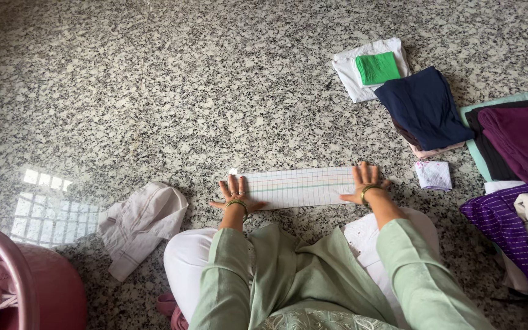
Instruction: The person sits cross-legged on a speckled floor and folds several pieces of clothing by hand. They handle a white cloth, a green cloth, a purple patterned cloth, and a checkered cloth, folding each into a compact rectangle and stacking them.
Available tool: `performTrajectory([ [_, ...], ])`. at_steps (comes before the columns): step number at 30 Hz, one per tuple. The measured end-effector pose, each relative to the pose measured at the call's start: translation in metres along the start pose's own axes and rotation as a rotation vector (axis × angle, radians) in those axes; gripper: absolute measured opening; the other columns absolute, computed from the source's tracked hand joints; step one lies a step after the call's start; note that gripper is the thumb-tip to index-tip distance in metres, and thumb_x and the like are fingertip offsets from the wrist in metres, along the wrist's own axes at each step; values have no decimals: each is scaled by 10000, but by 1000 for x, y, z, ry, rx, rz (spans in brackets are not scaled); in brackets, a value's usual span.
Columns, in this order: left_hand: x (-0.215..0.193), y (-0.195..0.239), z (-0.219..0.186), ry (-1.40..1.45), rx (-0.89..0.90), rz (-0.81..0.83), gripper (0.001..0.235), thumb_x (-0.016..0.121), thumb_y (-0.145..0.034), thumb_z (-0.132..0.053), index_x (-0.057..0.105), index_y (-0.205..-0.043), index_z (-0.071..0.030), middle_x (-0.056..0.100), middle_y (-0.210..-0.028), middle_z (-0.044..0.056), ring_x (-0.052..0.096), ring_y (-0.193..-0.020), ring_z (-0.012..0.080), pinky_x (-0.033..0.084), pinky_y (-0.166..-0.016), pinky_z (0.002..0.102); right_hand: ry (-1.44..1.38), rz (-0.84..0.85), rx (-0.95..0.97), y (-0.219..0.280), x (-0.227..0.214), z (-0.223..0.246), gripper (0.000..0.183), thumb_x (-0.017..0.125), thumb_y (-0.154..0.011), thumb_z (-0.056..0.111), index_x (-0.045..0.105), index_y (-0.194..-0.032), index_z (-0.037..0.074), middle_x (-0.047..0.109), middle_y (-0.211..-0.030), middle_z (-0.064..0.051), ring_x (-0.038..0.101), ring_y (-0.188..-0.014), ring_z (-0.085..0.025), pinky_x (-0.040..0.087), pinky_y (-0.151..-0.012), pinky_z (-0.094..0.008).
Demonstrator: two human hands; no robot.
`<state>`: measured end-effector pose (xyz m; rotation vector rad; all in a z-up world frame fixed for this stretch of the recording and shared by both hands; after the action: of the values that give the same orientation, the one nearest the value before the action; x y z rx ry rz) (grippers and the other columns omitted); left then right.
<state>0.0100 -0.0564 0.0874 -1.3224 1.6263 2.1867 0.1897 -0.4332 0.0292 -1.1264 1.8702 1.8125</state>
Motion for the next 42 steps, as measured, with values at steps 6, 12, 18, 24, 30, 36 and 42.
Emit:
performTrajectory([
  [6, 14, -30, 4, -21, -11, -9, 1316, 540, -657, -965, -122, -1620, -358, -307, -1680, 13, -273, -1524, 384, 95, -1037, 893, 5, -1, 39, -28, 13, -12, 1337, 585, -738, 895, -250, -1593, 296, -376, -1651, -32, -302, -1519, -335, -8, -1176, -705],
  [12, 24, -47, 6, -63, -10, -21, 1354, 536, -628, -989, -132, -1619, -353, -294, -1680, 31, -269, -1518, 414, 106, -1012, 905, 26, 16, 48, -28, 14, -11, 1339, 575, -733, 908, -247, -1594, 294, -378, -1651, -39, -299, -1519, -347, 2, -1178, -714],
  [18, 28, -55, 7, -67, -3, -24, 1357, 527, -620, -997, -139, -1616, -361, -303, -1676, 34, -280, -1515, 422, 98, -1008, 912, 22, 19, 39, -34, 15, -12, 1356, 573, -721, 918, -263, -1588, 294, -402, -1640, -45, -314, -1513, -351, 18, -1174, -715],
  [24, 29, -55, 7, -30, -6, -18, 1341, 529, -627, -983, -147, -1611, -372, -325, -1670, 9, -306, -1509, 406, 82, -1015, 914, 18, 17, 31, -38, 19, -14, 1370, 567, -711, 928, -272, -1584, 287, -421, -1632, -45, -334, -1503, -355, 23, -1168, -729],
  [30, 30, -55, 8, -22, 6, -28, 1351, 564, -636, -975, -135, -1617, -362, -322, -1669, 33, -307, -1503, 410, 76, -997, 911, 16, 9, 32, -38, 21, -13, 1376, 563, -705, 933, -276, -1584, 285, -419, -1629, -45, -338, -1501, -355, 24, -1166, -732],
  [36, 29, -53, 7, -2, 10, -16, 1334, 554, -641, -965, -140, -1613, -372, -330, -1668, 27, -308, -1506, 406, 71, -1008, 916, 11, 11, 35, -38, 20, -13, 1377, 571, -708, 924, -287, -1579, 290, -427, -1627, -45, -343, -1499, -357, 17, -1168, -728],
  [42, 26, -50, 8, -35, 4, -6, 1326, 546, -642, -967, -140, -1613, -380, -323, -1669, 22, -299, -1511, 408, 82, -1020, 908, -6, 10, 46, -37, 19, -12, 1382, 589, -711, 913, -287, -1579, 288, -433, -1624, -48, -348, -1496, -361, 12, -1168, -724],
])
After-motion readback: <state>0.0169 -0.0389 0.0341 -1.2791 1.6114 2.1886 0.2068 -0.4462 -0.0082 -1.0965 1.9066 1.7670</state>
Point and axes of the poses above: each hand's wrist, its own y-axis away from the middle knuckle, its own x-axis out of the palm, z = x × y, the point moved 7 cm from there along -y, towards the middle knuckle
